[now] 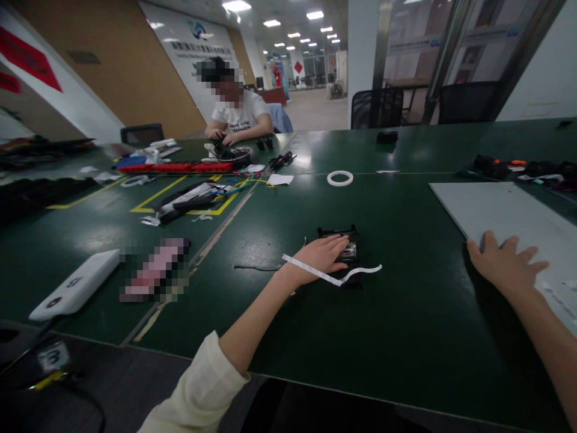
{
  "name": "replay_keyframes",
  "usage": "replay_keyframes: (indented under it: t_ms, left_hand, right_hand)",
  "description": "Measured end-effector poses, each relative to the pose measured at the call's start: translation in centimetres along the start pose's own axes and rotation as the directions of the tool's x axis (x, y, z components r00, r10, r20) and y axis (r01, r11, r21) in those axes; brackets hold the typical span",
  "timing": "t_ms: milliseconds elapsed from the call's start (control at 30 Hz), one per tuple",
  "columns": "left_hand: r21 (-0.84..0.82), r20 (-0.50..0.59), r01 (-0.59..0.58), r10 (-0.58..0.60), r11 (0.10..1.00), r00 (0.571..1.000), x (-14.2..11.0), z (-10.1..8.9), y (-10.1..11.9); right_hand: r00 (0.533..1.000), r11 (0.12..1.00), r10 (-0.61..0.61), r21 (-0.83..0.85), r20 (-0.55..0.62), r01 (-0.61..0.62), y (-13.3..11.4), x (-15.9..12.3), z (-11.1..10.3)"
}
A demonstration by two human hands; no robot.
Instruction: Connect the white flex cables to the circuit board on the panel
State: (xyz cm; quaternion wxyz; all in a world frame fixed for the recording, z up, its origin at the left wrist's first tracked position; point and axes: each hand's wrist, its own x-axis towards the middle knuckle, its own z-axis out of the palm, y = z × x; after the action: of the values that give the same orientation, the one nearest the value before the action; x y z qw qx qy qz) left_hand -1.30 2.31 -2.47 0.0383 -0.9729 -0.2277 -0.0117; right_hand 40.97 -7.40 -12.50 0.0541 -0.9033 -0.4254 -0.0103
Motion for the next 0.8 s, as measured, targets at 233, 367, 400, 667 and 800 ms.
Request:
replay_keyframes:
  t_ms: [233, 367, 400, 667, 800]
  left_hand:
    - [0.05, -0.062, 0.0, 0.003, 0.999, 0.998, 0.0, -0.6, -0.1]
    - [0.055, -0.067, 0.026, -0.022, 0.998, 0.997, -0.2, -1.0, -0.7]
    - [0.057, -0.067, 0.031, -0.027, 0.998, 0.997, -0.2, -1.0, -0.8]
    - [0.068, -0.063, 0.043, -0.039, 0.997, 0.997, -0.2, -1.2, -1.2]
    - [0.089, -0.076, 0.044, -0.037, 0.995, 0.996, -0.3, -1.4, -1.2]
  right_hand:
    - [0.998, 0.998, -0.054, 0.026, -0.013, 0.054, -1.1, -1.6, -0.7]
    - [0.99, 0.991, -0.136, -0.021, -0.033, 0.135, -2.1, -2.9, -1.0]
    - [0.987, 0.987, -0.156, -0.031, -0.033, 0.155, -2.4, -3.3, -1.1]
    - [0.919, 0.912, -0.393, -0.137, -0.03, 0.386, -4.8, -6.0, -1.2]
    - [0.855, 0.849, -0.518, -0.134, -0.023, 0.511, -6.2, -7.4, -1.5]
